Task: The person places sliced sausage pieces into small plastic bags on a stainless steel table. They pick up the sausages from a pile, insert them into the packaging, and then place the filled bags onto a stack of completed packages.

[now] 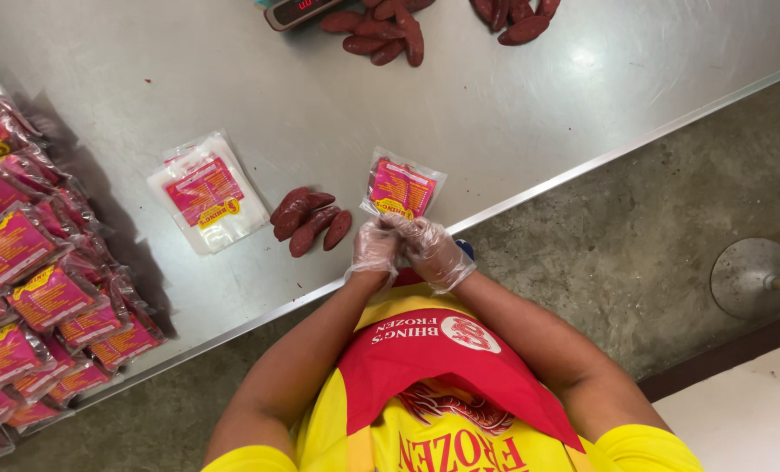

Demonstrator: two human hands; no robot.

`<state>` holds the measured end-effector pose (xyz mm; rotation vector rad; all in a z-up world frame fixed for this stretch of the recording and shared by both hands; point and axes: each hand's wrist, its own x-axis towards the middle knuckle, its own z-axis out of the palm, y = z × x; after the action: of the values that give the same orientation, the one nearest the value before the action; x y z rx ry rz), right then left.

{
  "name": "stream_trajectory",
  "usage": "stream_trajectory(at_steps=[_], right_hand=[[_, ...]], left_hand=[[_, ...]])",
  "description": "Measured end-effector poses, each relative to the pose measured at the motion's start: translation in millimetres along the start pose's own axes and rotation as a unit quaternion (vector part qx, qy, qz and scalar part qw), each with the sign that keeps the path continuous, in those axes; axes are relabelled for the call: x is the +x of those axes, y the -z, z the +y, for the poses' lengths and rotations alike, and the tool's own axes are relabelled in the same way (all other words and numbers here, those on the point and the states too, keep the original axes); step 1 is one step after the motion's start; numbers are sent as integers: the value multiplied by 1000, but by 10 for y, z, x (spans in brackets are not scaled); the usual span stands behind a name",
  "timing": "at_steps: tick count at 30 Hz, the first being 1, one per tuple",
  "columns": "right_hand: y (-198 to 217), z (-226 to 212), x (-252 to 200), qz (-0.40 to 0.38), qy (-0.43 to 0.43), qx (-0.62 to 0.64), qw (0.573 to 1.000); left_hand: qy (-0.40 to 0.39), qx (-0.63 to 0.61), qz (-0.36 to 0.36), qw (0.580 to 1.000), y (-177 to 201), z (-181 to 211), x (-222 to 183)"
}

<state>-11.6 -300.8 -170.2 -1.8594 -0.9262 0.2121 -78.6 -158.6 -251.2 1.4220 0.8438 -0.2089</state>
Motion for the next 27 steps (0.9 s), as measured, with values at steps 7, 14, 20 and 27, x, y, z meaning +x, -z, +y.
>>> stream_trajectory(at_steps=[7, 14, 20, 27], right_hand=[[6, 54, -73, 19, -5, 148, 989], [62, 237, 23, 126, -79, 47, 988], [163, 469, 392, 60, -12, -98, 993], [60, 679, 390, 31, 8, -129, 991]], left_hand=[[57, 124, -106, 985, 80, 413, -64], [-126, 461, 54, 877, 1262, 1305, -619], [-120, 526, 93, 837, 1330, 1235, -688], [-145, 492, 99, 853, 1133, 1007, -557]])
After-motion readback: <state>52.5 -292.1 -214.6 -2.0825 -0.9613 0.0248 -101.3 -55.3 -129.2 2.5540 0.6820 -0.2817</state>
